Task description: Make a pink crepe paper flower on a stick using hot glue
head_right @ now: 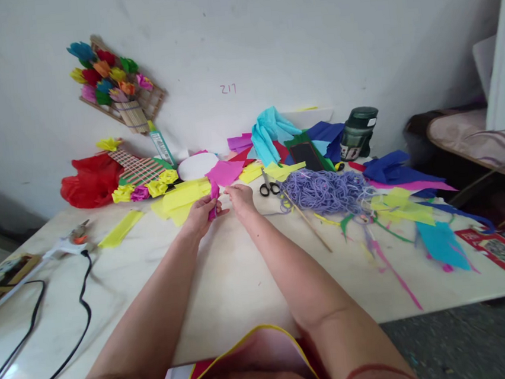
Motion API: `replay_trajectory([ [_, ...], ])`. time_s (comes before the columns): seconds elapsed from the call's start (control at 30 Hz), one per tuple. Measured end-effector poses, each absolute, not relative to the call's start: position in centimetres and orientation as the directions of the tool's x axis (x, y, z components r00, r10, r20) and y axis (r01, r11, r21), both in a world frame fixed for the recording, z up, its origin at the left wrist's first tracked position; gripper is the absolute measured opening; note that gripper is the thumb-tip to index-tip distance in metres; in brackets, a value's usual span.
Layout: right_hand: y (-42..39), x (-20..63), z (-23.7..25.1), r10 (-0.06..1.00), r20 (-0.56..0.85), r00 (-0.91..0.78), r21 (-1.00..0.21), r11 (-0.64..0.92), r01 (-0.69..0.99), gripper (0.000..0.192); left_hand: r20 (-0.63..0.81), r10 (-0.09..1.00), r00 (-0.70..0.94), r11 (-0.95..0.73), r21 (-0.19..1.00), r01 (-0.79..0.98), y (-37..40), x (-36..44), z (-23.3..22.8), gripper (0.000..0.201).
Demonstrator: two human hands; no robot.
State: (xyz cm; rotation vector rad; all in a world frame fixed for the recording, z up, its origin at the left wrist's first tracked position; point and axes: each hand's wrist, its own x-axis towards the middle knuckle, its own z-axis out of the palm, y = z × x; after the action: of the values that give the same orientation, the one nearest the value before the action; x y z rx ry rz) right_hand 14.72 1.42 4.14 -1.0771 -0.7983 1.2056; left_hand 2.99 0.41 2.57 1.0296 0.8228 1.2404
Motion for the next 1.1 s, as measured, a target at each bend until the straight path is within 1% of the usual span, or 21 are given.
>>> replay_trajectory([
  [0.1,1.2,14.2,4.3,0.981,-0.032,0.19,-0.959,0.024,-0.282,0.01,0.035,0.994,0.104,-0.009,0.97,-0.244,0.8,3.2,2.2,0.009],
  [0.2,0.8,14.1,4.6,0.992,-0.009,0.126,-0.961,0.026,-0.274,0.011,0.036,0.999,0.015,-0.034,0.993,-0.112,1.1,3.7,1.9,0.005],
  [0.27,0.5,14.0,4.9,0.997,0.006,0.076,-0.964,0.026,-0.265,0.014,0.057,0.998,-0.018,-0.057,0.998,0.007,1.1,4.1,1.8,0.007],
  [0.33,0.2,13.9,5.1,0.999,0.028,0.039,-0.97,0.036,-0.239,0.016,0.089,0.996,-0.031,-0.084,0.987,0.14,1.1,4.4,1.8,0.013],
  [0.43,0.2,13.7,5.2,0.997,0.082,0.009,-0.983,0.083,-0.164,0.016,0.186,0.982,-0.017,-0.171,0.932,0.319,0.8,4.7,1.9,0.023],
  [0.5,0.3,13.9,5.2,0.992,0.122,-0.008,-0.986,0.121,-0.118,0.015,0.235,0.971,0.038,-0.228,0.873,0.431,0.6,4.9,2.0,0.025],
  [0.63,0.7,14.7,5.5,0.991,0.121,-0.063,-0.989,0.115,-0.098,0.015,0.214,0.964,0.155,-0.264,0.764,0.589,0.1,5.0,2.6,0.017],
  [0.73,0.8,15.3,5.9,0.991,0.092,-0.096,-0.991,0.082,-0.104,0.015,0.139,0.961,0.239,-0.264,0.717,0.645,-0.4,5.0,3.3,0.012],
  [0.83,0.8,15.5,6.2,0.992,0.055,-0.114,-0.991,0.041,-0.125,0.013,0.08,0.971,0.225,-0.215,0.704,0.677,-0.7,5.0,3.7,0.011],
  [0.93,0.6,15.6,6.4,0.991,0.024,-0.13,-0.991,0.006,-0.135,0.013,0.094,0.981,0.172,-0.183,0.757,0.628,-0.5,5.0,3.3,0.017],
  [1.03,0.4,15.7,6.7,0.988,-0.02,-0.155,-0.994,-0.036,-0.102,0.012,0.116,0.984,0.135,-0.171,0.83,0.531,-0.3,5.0,2.8,0.015],
  [1.1,0.4,15.8,6.9,0.986,-0.029,-0.162,-0.995,-0.045,-0.093,0.011,0.094,0.99,0.108,-0.135,0.864,0.485,-0.2,5.0,2.7,0.015],
])
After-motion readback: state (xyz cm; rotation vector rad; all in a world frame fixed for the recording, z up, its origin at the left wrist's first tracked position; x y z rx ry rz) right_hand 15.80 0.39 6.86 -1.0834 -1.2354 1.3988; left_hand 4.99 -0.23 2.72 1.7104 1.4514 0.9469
